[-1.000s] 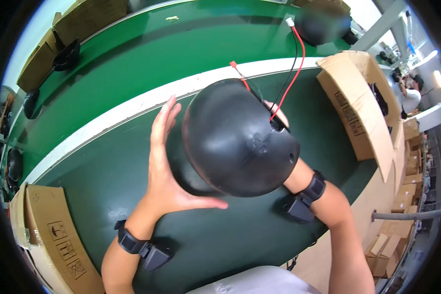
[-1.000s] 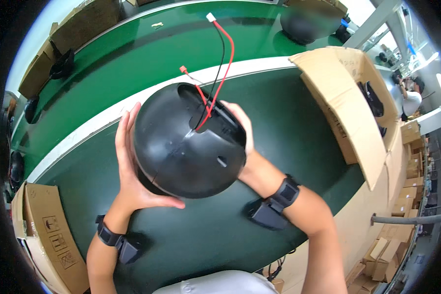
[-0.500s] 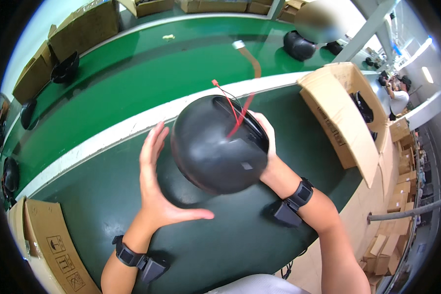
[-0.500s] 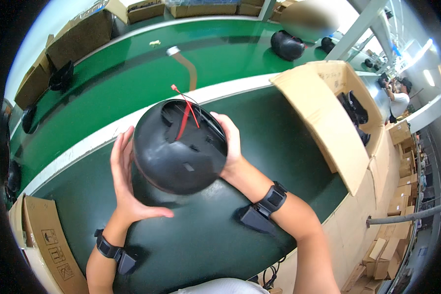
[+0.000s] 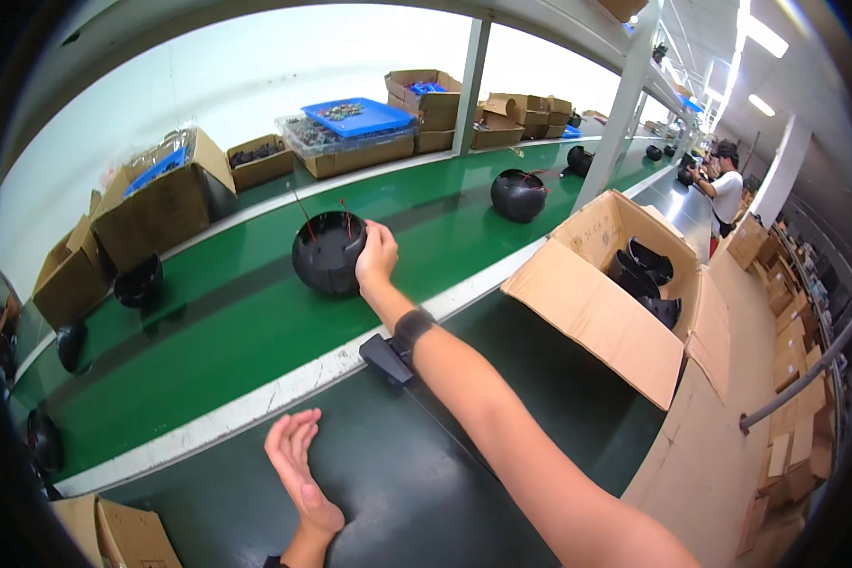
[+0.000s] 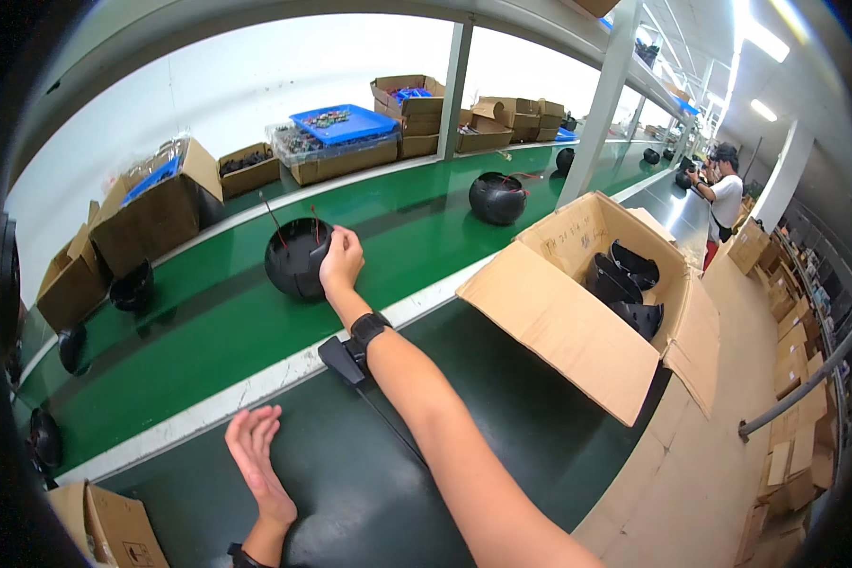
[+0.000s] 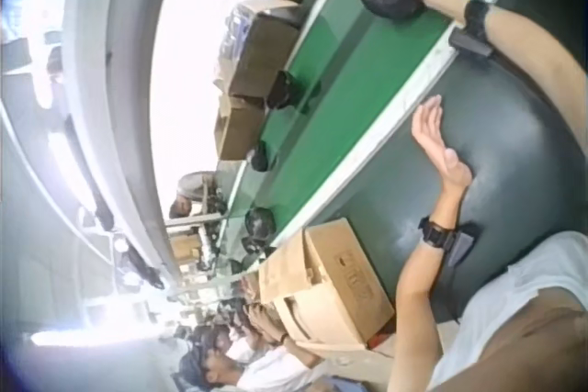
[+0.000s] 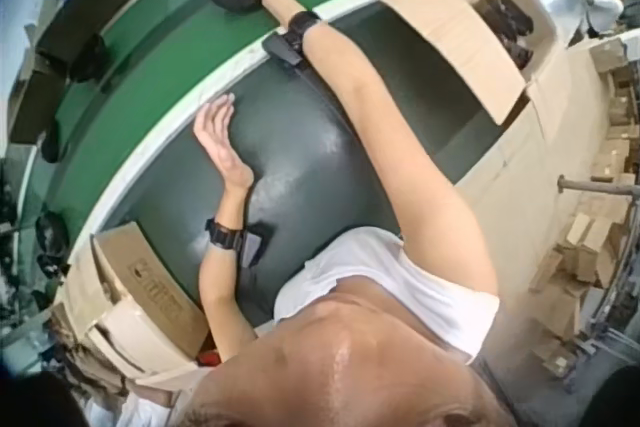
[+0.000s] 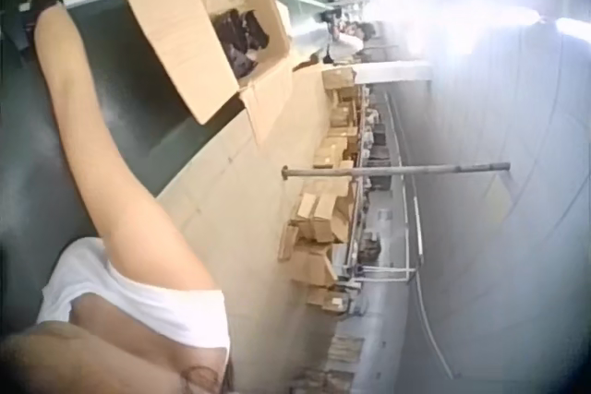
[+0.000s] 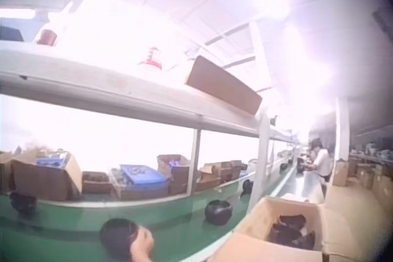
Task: Manually assemble plastic housing for an electronic device by connecting wires and snapping pieces together.
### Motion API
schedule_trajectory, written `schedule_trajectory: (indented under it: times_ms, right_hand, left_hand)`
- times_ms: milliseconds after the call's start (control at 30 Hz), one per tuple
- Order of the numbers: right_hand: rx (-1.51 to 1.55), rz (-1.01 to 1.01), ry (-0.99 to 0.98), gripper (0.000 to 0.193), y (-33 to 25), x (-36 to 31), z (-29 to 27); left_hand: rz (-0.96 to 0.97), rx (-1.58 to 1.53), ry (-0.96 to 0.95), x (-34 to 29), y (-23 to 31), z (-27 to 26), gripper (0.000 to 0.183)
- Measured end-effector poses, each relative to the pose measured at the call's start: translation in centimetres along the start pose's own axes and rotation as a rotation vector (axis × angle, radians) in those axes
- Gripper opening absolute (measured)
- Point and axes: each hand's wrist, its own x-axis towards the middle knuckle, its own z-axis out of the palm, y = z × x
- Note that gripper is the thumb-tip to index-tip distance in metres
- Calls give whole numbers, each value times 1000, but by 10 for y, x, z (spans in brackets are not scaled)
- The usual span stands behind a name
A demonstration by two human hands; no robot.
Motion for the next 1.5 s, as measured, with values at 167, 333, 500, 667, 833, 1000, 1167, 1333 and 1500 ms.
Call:
schedule_trajectory:
  times_ms: [167,333,500,667,833,1000,1167,1333,1500]
  right_hand:
    - [-141,-158,64,30,22,25,-3]
    - [-223,-209,64,33,18,30,-2]
    - [-397,-215,7,35,15,44,-17]
    - [-566,-284,-88,32,15,58,-27]
    - [-112,-616,36,23,-25,79,-19]
    - [-271,-520,-673,19,-100,-10,60]
    - [-542,-1029,-1147,25,-76,-82,158]
    - [-1142,-1013,-1229,35,-25,-127,222]
    - [-1433,-932,-1142,46,6,-121,227]
  left_hand:
    - [-10,-32,0,4,-1,10,83]
    - [-17,-42,36,7,-2,8,79]
    - [12,-78,37,7,-7,10,76]
    - [20,-97,39,5,-7,3,72]
    - [83,-123,81,8,-9,8,54]
    - [132,17,173,7,-9,2,20]
    - [-27,9,158,9,-13,8,4]
    - [-104,60,85,9,-13,15,2]
    - [-38,33,156,14,-11,11,8]
